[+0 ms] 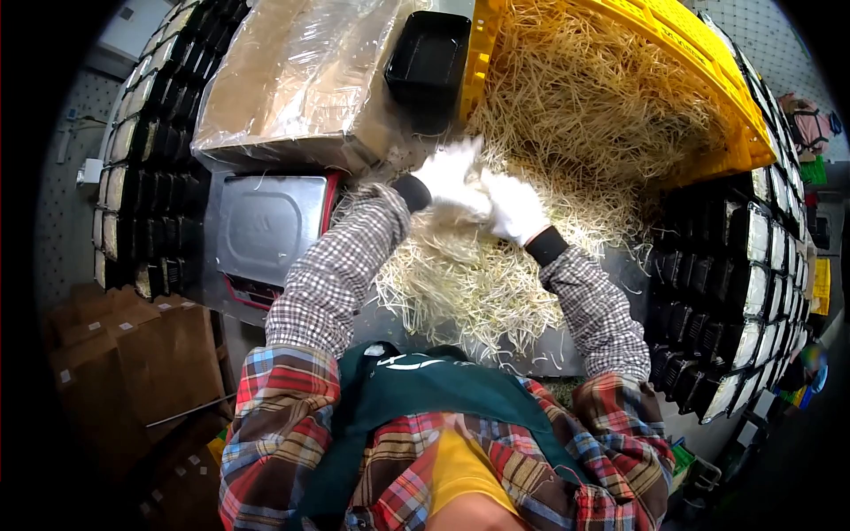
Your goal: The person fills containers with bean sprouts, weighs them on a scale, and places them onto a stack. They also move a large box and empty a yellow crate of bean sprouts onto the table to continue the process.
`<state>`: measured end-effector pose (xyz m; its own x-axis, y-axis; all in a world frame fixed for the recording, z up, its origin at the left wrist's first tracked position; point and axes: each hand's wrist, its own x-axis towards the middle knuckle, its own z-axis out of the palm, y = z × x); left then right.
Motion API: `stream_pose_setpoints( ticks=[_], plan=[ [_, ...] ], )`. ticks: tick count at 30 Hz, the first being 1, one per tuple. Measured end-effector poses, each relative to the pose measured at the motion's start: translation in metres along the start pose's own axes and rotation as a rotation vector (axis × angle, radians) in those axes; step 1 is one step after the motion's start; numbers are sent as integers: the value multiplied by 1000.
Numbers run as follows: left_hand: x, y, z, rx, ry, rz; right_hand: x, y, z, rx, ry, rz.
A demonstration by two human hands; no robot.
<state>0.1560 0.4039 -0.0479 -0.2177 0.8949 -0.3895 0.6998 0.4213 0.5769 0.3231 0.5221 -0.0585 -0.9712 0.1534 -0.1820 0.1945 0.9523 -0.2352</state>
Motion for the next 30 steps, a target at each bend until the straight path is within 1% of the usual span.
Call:
stream_pose_setpoints(
  ticks=[1,2,3,5,6,7,9,10,13,14,17,19,21,23,24,25,26,27,28,29,30],
  plan=[
    [-13,9,0,222,-129,-70,-5,3,14,-17,107,-76],
    [-14,1,6,239,-161,-96,-10,6,28,-42,215,-149],
    [-15,-9,12,254,-194,-118,-16,9,24,-55,203,-120],
    [-13,-23,18,112,-201,-156,-28,19,23,-107,204,-67],
    [-12,-28,18,71,-169,-80,-32,24,26,-93,173,-31],
    [-9,-26,22,79,-172,-74,-35,29,28,-81,142,6],
    [-7,-23,26,100,-171,-71,-30,29,25,50,1,98],
    [-7,-22,28,117,-177,-127,-26,29,24,118,-66,141],
    [-10,-26,34,194,-156,-59,-30,43,34,98,26,84],
    [-11,-27,37,251,-143,-14,-33,50,35,76,209,-32],
    [-15,-30,36,247,-201,-4,-36,66,-6,-40,-125,71],
    [-21,-36,32,254,-214,-14,-66,113,-19,-90,89,34],
    [-24,-38,33,308,-191,7,-95,156,-37,-131,183,38],
    [-19,-45,45,278,-110,116,-97,124,-91,13,31,280],
    [-16,-33,40,295,-166,85,-93,110,-105,83,58,297],
    [-12,-31,43,314,-158,100,-83,109,-99,158,120,268],
    [-6,-32,48,334,-149,113,-71,96,-96,163,182,228],
    [-3,-31,50,356,-140,123,-54,82,-90,220,156,267],
    [-11,-11,34,348,-195,57,-38,62,-85,287,184,261],
    [-9,-22,42,325,-100,106,-18,63,-49,217,283,209],
    [-17,-9,29,367,-135,-1,0,50,-31,263,311,197]
  ],
)
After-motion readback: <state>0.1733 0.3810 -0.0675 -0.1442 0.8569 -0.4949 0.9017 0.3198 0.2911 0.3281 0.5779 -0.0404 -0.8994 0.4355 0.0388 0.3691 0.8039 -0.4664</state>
